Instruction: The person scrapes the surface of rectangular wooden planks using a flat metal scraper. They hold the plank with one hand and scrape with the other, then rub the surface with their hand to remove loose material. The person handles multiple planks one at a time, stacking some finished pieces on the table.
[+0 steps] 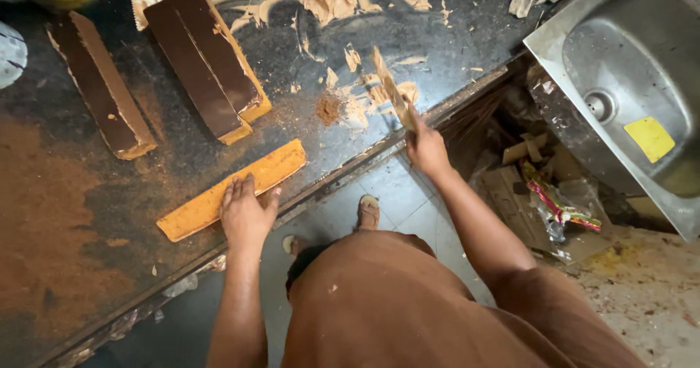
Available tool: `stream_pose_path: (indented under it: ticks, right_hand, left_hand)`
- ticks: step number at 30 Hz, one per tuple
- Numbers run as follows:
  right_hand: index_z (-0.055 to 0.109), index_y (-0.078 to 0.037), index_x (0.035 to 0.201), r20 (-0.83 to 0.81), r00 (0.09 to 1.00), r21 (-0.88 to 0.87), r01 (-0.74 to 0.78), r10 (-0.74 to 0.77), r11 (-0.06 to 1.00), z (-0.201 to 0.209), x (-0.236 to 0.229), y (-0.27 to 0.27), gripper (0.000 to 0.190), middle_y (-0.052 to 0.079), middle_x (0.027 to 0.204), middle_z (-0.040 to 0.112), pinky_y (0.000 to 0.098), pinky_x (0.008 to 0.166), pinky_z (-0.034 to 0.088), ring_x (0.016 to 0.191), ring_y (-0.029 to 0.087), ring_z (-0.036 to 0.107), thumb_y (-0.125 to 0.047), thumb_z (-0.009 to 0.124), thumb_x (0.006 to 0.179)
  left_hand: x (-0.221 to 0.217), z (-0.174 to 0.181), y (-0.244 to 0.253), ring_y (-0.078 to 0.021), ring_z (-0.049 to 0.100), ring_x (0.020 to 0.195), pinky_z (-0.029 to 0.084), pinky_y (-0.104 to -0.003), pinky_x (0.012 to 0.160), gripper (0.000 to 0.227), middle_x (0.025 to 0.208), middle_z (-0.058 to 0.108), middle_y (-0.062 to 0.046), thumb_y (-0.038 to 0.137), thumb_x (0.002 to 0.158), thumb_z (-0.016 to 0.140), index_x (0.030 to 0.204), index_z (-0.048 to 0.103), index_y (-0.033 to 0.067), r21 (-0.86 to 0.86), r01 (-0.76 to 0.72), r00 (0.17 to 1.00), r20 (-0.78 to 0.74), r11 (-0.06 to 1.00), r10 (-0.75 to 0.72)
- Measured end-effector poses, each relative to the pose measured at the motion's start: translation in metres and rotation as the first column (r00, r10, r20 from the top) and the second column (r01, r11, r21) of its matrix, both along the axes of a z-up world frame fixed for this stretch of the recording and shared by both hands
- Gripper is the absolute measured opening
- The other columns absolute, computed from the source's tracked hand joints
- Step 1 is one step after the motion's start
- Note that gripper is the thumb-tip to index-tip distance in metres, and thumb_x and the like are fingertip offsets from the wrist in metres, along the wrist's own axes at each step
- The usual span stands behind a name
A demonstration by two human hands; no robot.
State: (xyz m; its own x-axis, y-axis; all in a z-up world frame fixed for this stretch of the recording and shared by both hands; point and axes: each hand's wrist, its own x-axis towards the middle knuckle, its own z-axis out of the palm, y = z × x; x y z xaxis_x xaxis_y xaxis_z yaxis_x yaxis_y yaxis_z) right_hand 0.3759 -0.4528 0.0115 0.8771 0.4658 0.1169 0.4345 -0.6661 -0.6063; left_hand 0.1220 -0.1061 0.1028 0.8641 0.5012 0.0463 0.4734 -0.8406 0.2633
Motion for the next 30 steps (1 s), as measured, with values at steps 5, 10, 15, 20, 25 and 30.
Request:
stream_pose_path:
  ticks: [5, 10, 15, 20, 25, 30]
  right_hand:
    - [0.038, -0.013, 0.159, -0.088, 0.990, -0.167, 0.098, -0.114, 0.981, -0.012, -0.024, 0.027, 0.069, 0.031, 0.078, 0.068, 0.0588, 0.075, 0.053, 0.073, 0.051, 0.066, -0.012, 0.061, 0.094]
    - [0.041, -0.008, 0.154, -0.126, 0.986, 0.105, -0.092, 0.105, 0.990, 0.024, -0.091, -0.011, 0.071, 0.030, 0.091, 0.069, 0.0561, 0.069, 0.056, 0.068, 0.050, 0.066, -0.008, 0.062, 0.086]
    - [0.051, -0.020, 0.153, -0.401, 0.916, 0.146, 0.071, -0.007, 0.987, 0.018, -0.087, -0.019, 0.054, 0.018, 0.091, 0.064, 0.0455, 0.080, 0.056, 0.083, 0.036, 0.065, -0.007, 0.055, 0.101]
    - [0.056, -0.029, 0.147, 0.038, 0.988, 0.087, 0.143, -0.147, 0.986, -0.048, -0.059, 0.029, 0.067, 0.020, 0.115, 0.055, 0.0460, 0.085, 0.052, 0.100, 0.038, 0.059, -0.003, 0.061, 0.086]
    - [0.059, -0.027, 0.144, 0.146, 0.978, 0.001, 0.152, -0.151, 0.988, -0.120, -0.078, 0.010, 0.065, 0.022, 0.111, 0.053, 0.0486, 0.087, 0.051, 0.100, 0.042, 0.056, -0.002, 0.061, 0.084]
    - [0.064, -0.021, 0.132, 0.189, 0.973, -0.089, 0.152, -0.133, 0.984, -0.119, -0.158, -0.084, 0.049, 0.026, 0.112, 0.056, 0.0466, 0.087, 0.053, 0.101, 0.041, 0.058, -0.001, 0.055, 0.088]
  left_hand:
    - [0.006, 0.000, 0.002, -0.0424, 0.055, 0.132, 0.041, -0.050, 0.110, 0.069, 0.136, 0.062, -0.029, 0.051, 0.088, 0.072, 0.134, 0.065, 0.0009, -0.031, -0.018, 1.000, -0.012, 0.999, 0.017]
    - [0.009, 0.005, 0.007, -0.0412, 0.055, 0.133, 0.041, -0.049, 0.113, 0.069, 0.136, 0.063, -0.027, 0.053, 0.088, 0.071, 0.133, 0.064, 0.0010, -0.088, -0.022, 0.998, -0.057, 0.996, 0.017]
    - [0.005, 0.004, 0.001, -0.0495, 0.043, 0.138, 0.035, -0.052, 0.113, 0.079, 0.145, 0.049, -0.035, 0.057, 0.086, 0.075, 0.137, 0.062, -0.0019, -0.145, -0.005, 0.999, -0.044, 0.989, -0.001]
    - [0.019, 0.019, -0.017, -0.0515, 0.034, 0.145, 0.029, -0.057, 0.118, 0.069, 0.157, 0.042, -0.030, 0.055, 0.085, 0.074, 0.136, 0.065, 0.0085, -0.191, 0.004, 1.000, -0.022, 0.981, -0.008]
    - [0.034, 0.037, -0.036, -0.0493, 0.031, 0.148, 0.026, -0.061, 0.116, 0.064, 0.158, 0.042, -0.028, 0.052, 0.087, 0.075, 0.135, 0.067, 0.0094, -0.186, 0.082, 0.996, 0.051, 0.979, -0.073]
    - [0.039, 0.039, -0.041, -0.0470, 0.033, 0.148, 0.026, -0.061, 0.118, 0.065, 0.157, 0.043, -0.026, 0.051, 0.086, 0.075, 0.135, 0.066, 0.0091, -0.221, 0.119, 0.986, 0.143, 0.968, -0.088]
